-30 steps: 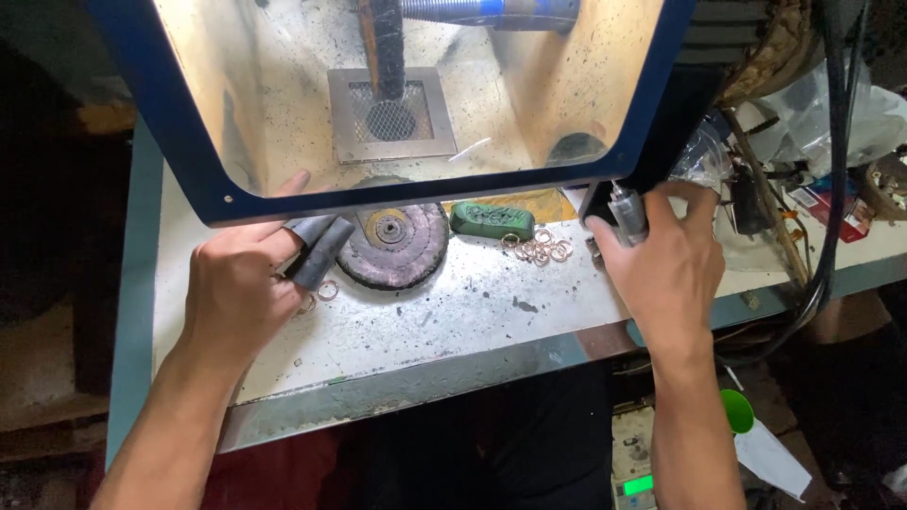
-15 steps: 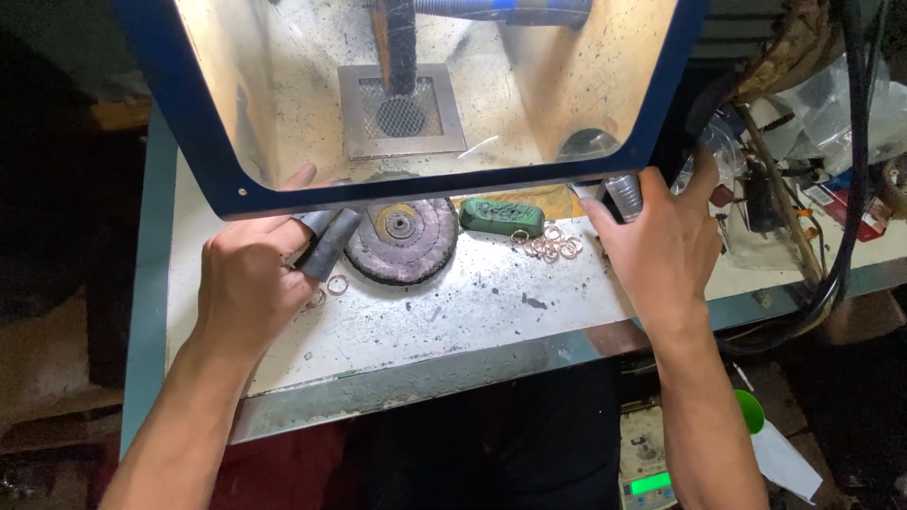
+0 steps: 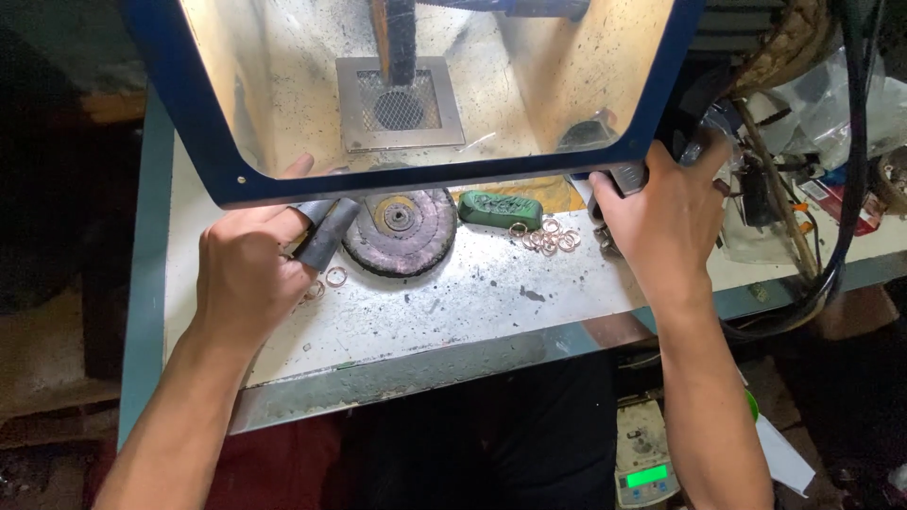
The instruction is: Polishing small metal rings using a handheld rotary tool and a stationary polishing wheel at a workbench.
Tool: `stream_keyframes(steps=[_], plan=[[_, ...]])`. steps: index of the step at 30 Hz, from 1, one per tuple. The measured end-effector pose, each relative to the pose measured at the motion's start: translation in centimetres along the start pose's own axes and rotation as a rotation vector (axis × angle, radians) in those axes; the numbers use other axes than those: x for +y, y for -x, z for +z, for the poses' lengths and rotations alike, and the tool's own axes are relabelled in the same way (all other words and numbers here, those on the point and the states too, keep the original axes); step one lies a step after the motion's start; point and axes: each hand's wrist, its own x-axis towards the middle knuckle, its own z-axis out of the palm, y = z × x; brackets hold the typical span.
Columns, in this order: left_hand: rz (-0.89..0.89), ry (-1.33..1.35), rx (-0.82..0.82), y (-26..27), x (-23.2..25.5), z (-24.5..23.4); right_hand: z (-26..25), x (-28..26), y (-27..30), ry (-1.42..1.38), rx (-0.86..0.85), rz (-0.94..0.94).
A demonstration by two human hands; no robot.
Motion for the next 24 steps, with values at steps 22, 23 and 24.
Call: stream_keyframes(steps=[22, 23, 24], plan=[[-0.043, -0.006, -0.058, 0.2, 0.0, 0.0, -1.6, -0.8, 3.7, 0.235, -0.205, -0.075], [-0.045, -0.028, -0.065, 0.3, -0.2, 0.1, -1.8, -1.0, 4.1, 0.219, -0.216, -0.092], [-0.046, -0.050, -0.072, 0.3, -0.5, 0.1, -1.9, -1.1, 4.4, 0.203, -0.226, -0.109]])
